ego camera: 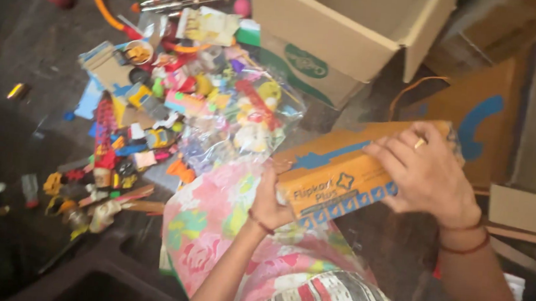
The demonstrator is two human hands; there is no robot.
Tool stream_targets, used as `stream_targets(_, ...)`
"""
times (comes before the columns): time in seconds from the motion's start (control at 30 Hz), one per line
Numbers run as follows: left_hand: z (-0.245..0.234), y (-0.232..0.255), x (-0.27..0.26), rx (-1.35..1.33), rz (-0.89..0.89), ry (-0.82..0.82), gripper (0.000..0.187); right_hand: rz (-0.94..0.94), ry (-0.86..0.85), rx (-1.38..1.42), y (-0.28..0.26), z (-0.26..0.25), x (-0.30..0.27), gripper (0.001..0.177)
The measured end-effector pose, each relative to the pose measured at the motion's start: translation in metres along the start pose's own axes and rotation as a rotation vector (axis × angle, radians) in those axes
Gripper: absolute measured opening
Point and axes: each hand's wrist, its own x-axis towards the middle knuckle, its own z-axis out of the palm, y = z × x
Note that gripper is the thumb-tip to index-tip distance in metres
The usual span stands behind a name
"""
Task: The person sits on the floor and sorts a pile of mixed items, including papers, boxes, and toys. They handle papers and a cardboard box, then pick up various toys and place them into a larger cardboard box.
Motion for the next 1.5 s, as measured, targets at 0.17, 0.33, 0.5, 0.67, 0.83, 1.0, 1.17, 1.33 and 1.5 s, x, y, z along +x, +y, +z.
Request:
stream_targets(0.17, 0.117, -0.021, 0.007, -0.036, -0.327, 0.049, 0.056, 0.05, -0.328, -0.18, 0.055, 0.028, -0.018, 0.081)
stream_targets(0.33, 0.18, -0.029, 0.032, 0.0, -0.29, -0.105, 0.072, 0.182, -0.365, -0.286, 0.101, 0.066, -0.056, 0.077)
stream_targets(0.5, 0.195, -0.034, 0.042, 0.103, -0.331, -0.431, 0.082, 0.352, -0.213, -0.159, 0.104, 0.112, -0.094, 0.078)
stream_targets(0.67, 0.187, -0.056, 0.033, 0.213, -0.369, -0.477, 0.074, 0.552, -0.234, -0.036, 0.074, 0.108, -0.095, 0.09)
stream_targets(0.83, 0.158, -0.122, 0.043, 0.779, -0.431, -0.441, 0.032, 0.49, -0.028, 0.095, 0.022, 0.098, -0.048, 0.078)
stream_targets(1.0, 0.132, -0.184, 0.042, 1.125, -0.57, -0.454, 0.041, 0.344, -0.073, 0.135, -0.023, 0.098, -0.004, 0.071)
stream_targets(1.17, 0.111, -0.225, 0.049, 1.282, -0.511, -0.198, 0.062, 0.196, -0.101, 0.354, -0.051, 0.108, 0.01, 0.068)
stream_targets(1.33, 0.059, -0.226, 0.073, 1.285, -0.364, -0.163, 0.058, 0.159, -0.137, 0.432, -0.055, 0.128, 0.021, 0.07)
stream_targets(1.5, -0.033, -0.159, 0.068, 0.806, -0.365, 0.196, 0.051, 0.186, -0.15, 0.51, -0.05, 0.135, 0.033, 0.066)
